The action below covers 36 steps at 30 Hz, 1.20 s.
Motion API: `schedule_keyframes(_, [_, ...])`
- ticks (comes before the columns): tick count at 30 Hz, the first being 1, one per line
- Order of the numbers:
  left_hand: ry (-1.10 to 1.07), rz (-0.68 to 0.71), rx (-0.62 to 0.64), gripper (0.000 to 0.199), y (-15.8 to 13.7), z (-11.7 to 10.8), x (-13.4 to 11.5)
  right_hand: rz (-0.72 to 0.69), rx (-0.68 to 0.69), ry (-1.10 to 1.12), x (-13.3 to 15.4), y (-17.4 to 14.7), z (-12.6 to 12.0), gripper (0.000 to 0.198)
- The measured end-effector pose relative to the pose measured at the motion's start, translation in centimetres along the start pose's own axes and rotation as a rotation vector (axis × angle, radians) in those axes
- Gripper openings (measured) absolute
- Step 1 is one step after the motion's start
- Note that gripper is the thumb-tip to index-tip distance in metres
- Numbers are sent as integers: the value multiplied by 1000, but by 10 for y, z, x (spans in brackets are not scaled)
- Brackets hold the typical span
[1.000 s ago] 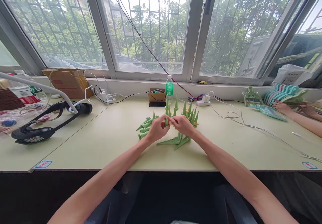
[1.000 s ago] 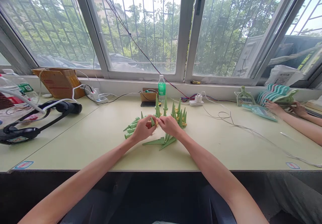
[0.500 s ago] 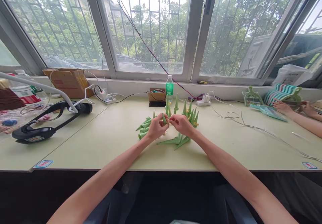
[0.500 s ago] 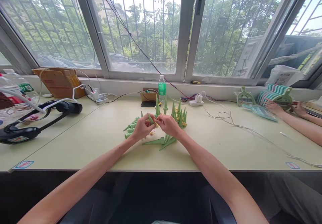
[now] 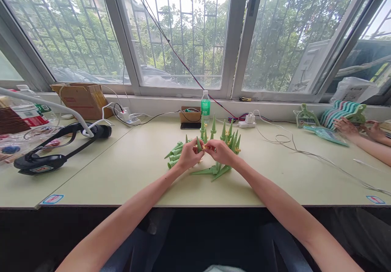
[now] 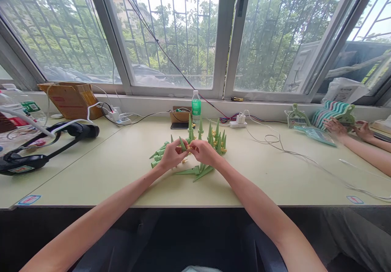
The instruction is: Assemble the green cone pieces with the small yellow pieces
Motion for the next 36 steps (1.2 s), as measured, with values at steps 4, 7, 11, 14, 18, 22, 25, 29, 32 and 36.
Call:
schedule_keyframes(4, [-1,0,3,16,-1,0,0,14,15,13,-1,0,0,14])
schedule_keyframes(7, [14,12,2,15,-1,0,-2,23,18,17,-1,0,1,15])
schedule_keyframes(11, [29,23,5,14,-1,0,-3,19,30,11,-2,0,3,17])
schedule_keyframes(14, [50,33,3,13,-1,0,-4,13,39,7,-3,0,5,19])
schedule_keyframes(18, [70,64,5,11,-1,0,-5,3,51,-13,-5,0,7,23])
schedule_keyframes(22, [93,99,12,9,-1,1,-4,3,67,-39,-6,0,8,26])
schedule_keyframes(25, [111,114,17,9,-1,1,-3,12,73,-67,-7,-1,8,27])
schedule_keyframes(29, [124,125,20,9,-1,1,-3,27,81,-91,-8,-2,9,27])
schedule_keyframes(32, [126,136,28,9,-1,1,-4,41,92,-81,-8,-2,9,30])
schedule_keyframes(36, [124,148,26,8,-2,2,-5,69,96,-82,-7,-2,8,32])
Point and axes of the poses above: each hand's wrist, its own y-axis towards the middle knuckle, its own z-axis out of the palm, x = y × z, the point moved 5 cm from there along y, towards the middle knuckle
